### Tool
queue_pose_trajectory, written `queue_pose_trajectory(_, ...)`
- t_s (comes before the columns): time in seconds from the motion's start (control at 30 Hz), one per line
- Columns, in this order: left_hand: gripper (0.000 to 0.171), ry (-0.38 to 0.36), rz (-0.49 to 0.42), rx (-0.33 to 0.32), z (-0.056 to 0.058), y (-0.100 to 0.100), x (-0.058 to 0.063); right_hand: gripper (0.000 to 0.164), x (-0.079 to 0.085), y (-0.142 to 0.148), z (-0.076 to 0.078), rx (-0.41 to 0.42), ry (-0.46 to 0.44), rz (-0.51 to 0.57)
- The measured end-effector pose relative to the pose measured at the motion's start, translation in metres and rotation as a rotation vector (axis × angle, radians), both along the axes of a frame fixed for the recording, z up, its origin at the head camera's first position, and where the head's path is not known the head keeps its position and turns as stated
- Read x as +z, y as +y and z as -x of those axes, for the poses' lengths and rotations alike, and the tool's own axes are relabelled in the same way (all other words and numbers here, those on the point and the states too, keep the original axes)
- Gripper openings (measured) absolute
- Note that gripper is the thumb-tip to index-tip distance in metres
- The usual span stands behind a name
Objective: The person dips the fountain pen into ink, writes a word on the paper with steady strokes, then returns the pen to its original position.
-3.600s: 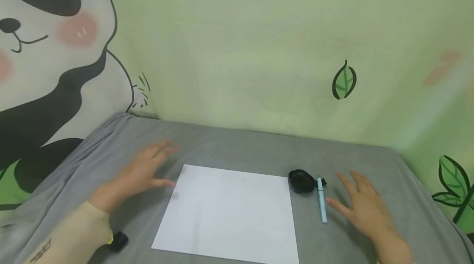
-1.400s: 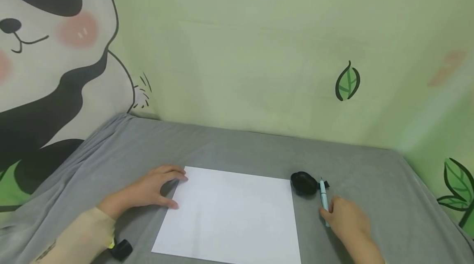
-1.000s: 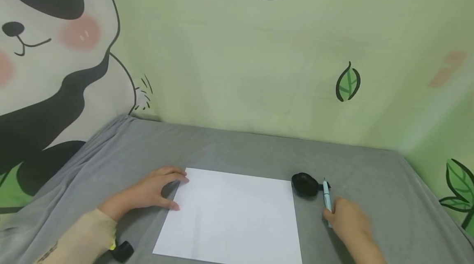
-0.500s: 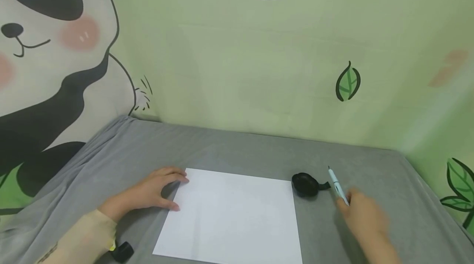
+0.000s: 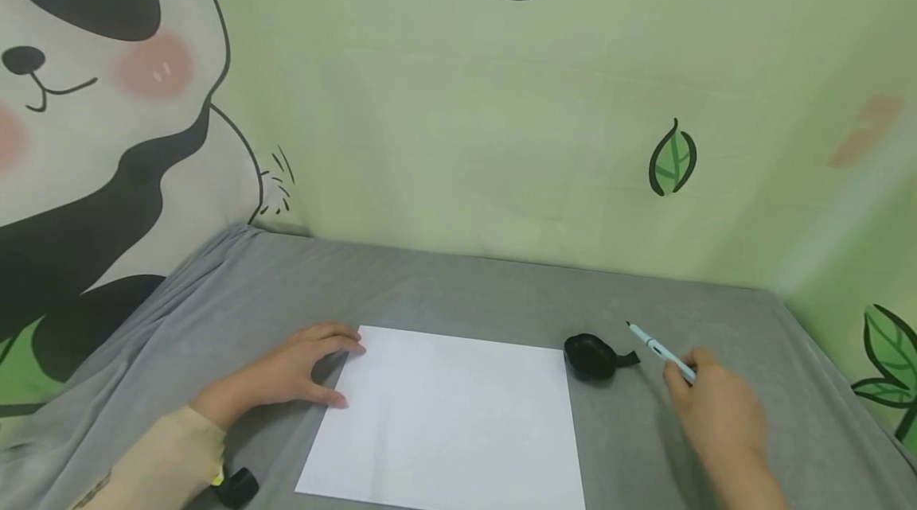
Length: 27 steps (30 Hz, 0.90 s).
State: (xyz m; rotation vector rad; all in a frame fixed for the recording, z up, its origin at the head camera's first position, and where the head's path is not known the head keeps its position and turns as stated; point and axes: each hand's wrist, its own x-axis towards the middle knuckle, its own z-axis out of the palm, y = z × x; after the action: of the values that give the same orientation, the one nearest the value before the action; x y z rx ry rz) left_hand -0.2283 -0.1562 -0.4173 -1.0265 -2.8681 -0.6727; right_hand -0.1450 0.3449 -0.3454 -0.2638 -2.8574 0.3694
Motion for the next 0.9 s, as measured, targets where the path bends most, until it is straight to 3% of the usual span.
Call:
queue_pose_trajectory(0.17, 0.066, 0.021, -0.003, -0.004, 0.001, 0.000, -0.001, 0.027, 0.001, -0.001, -0.002, 0.028, 0.135, 0.017)
queue_pose_trajectory(0.37, 0.067, 0.008, -0.004, -0.009, 0.002, 0.002, -0.001, 0.017, 0.002, 0.001, -0.002, 0.067, 0.227, 0.056)
queue_pose_trajectory(0.47, 0.067, 0.007, -0.008, -0.013, 0.002, 0.003, -0.002, 0.019, 0.002, 0.001, -0.003, 0.079, 0.240, 0.096)
queue_pose_trajectory(0.7, 0.068, 0.015, -0.006, -0.015, 0.003, 0.002, -0.002, 0.034, 0.007, 0.001, -0.002, 0.071, 0.175, 0.180)
queue_pose_trajectory(0.9, 0.067, 0.018, -0.017, -0.012, 0.002, 0.000, -0.001, 0.034, 0.016, -0.001, 0.003, 0.058, 0.197, 0.222)
